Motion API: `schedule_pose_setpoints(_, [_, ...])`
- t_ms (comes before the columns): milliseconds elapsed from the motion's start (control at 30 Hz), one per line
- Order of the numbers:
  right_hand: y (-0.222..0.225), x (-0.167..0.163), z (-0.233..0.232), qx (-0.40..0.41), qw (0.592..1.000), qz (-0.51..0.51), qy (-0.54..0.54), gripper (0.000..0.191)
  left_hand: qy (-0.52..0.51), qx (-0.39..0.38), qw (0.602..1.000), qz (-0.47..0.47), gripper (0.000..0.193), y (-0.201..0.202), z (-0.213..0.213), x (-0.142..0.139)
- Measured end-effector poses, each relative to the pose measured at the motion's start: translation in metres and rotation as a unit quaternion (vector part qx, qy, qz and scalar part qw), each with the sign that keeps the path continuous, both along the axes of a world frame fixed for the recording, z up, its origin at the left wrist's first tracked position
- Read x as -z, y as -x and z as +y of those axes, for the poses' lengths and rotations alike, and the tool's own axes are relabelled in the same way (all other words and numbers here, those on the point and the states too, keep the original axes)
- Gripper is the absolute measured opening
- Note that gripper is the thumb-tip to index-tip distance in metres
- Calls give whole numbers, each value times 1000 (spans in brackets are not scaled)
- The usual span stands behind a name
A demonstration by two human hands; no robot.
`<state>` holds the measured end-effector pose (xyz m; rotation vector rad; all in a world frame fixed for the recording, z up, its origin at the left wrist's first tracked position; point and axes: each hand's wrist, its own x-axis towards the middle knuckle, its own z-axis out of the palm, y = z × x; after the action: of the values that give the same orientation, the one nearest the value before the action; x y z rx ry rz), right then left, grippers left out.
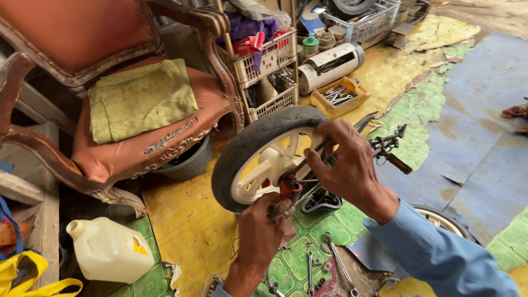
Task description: The person kneels on the floor of a repair shop and uses wrenches to loosen and tighten the axle nuts of a wheel mounted on a small red bicycle frame, holding the wheel steady with one hand while turning the wrenches with the other, then steadies the wheel at the end.
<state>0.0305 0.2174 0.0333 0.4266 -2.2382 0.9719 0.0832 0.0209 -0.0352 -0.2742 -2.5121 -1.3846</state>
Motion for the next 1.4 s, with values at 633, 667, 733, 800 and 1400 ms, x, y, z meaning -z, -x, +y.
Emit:
schedule_pose_setpoints(633, [25, 80, 74, -257, 930, 97, -245, 21, -7, -6, 997, 77, 10, 3, 10, 19])
schedule_pose_setpoints(667, [23, 84, 73, -240, 945, 78, -206, 21, -16, -5, 996, 87, 9, 3, 10, 21])
schedule_pose_setpoints(733, [17, 83, 73, -223, 960, 37, -164, 22, -18, -3, 996, 90, 9, 3, 10, 24])
schedule_pose_setpoints(800, [13, 75, 74, -221, 961, -5, -165, 23, -8, -1, 997, 79, 8, 4, 10, 27])
schedule_pose_setpoints(1400, [4, -101, 16, -233, 783, -99, -568, 28, -39, -98, 975, 197, 40, -7, -40, -55])
